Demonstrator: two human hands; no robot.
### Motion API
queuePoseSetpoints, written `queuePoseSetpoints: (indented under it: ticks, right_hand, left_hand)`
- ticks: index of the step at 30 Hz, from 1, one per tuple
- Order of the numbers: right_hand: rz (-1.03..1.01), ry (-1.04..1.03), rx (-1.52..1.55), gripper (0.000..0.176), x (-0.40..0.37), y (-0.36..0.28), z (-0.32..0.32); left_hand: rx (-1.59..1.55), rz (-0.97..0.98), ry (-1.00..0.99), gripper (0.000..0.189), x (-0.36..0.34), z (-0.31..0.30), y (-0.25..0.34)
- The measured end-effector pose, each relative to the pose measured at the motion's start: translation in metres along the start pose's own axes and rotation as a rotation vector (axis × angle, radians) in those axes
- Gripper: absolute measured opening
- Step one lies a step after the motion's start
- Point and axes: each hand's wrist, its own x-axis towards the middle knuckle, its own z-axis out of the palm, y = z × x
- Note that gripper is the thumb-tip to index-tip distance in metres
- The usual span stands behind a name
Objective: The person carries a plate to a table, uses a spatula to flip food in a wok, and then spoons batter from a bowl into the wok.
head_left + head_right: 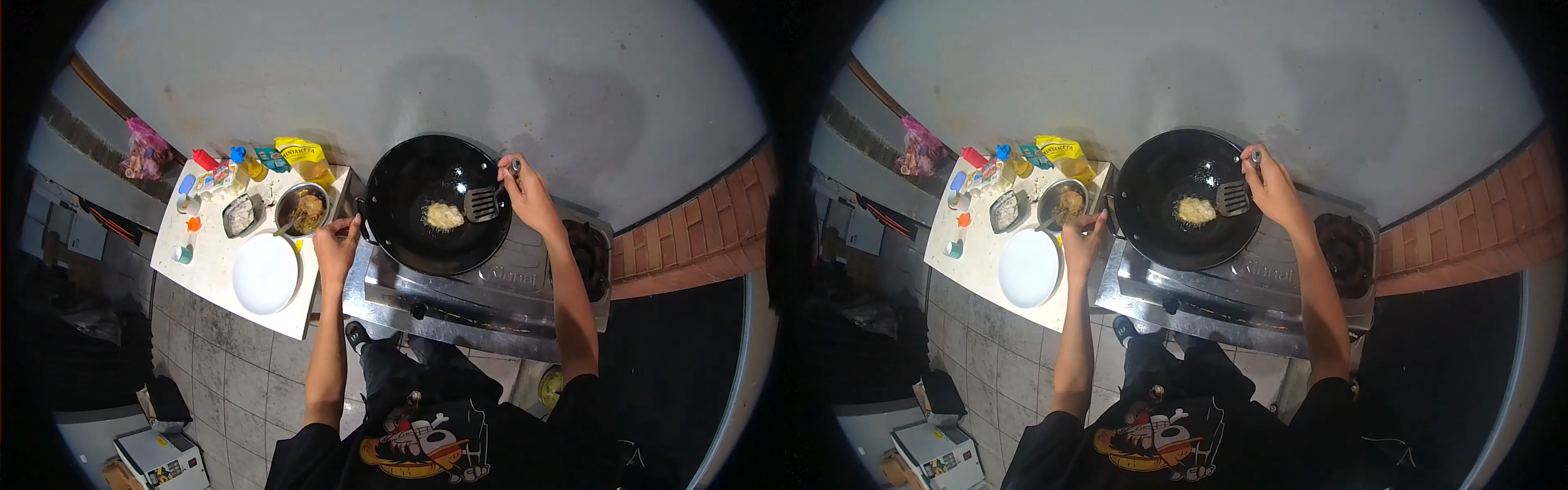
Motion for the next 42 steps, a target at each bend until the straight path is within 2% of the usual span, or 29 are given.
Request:
queuePoseSetpoints:
  ticks: [2,4,8,19,29,32,39,42]
  right_hand:
    - [0.018,-0.018,-0.008,0.008,-0.002,0.003,0.000]
    - [-0.052,-0.010,0.042,0.008,0.000,0.013,0.004]
    - [0.007,-0.031,0.043,0.008,-0.001,0.011,0.002]
    - [-0.037,-0.043,0.030,0.004,-0.006,0.012,0.006]
    - [-0.021,-0.047,0.030,0.005,-0.011,-0.003,0.001]
    - [-0.063,-0.102,-0.063,0.005,-0.010,-0.008,0.003]
    - [-0.037,0.027,-0.015,0.010,-0.021,0.000,0.012]
    - [-0.009,0.014,-0.024,0.007,-0.027,0.002,0.013]
  left_hand:
    - [0.000,0.014,0.001,0.028,-0.001,0.002,-0.002]
    - [0.008,0.050,0.030,0.028,0.000,0.004,-0.002]
    - [0.018,0.021,-0.001,0.028,0.000,0.002,0.001]
    - [0.050,0.042,0.036,0.027,-0.004,0.002,0.008]
    - [0.013,-0.019,-0.007,0.027,-0.007,0.001,0.006]
    - [-0.002,-0.055,-0.047,0.029,-0.007,0.002,0.009]
    - [-0.024,-0.034,-0.010,0.027,-0.011,0.004,0.010]
    - [-0.021,-0.032,-0.014,0.027,-0.012,0.006,0.005]
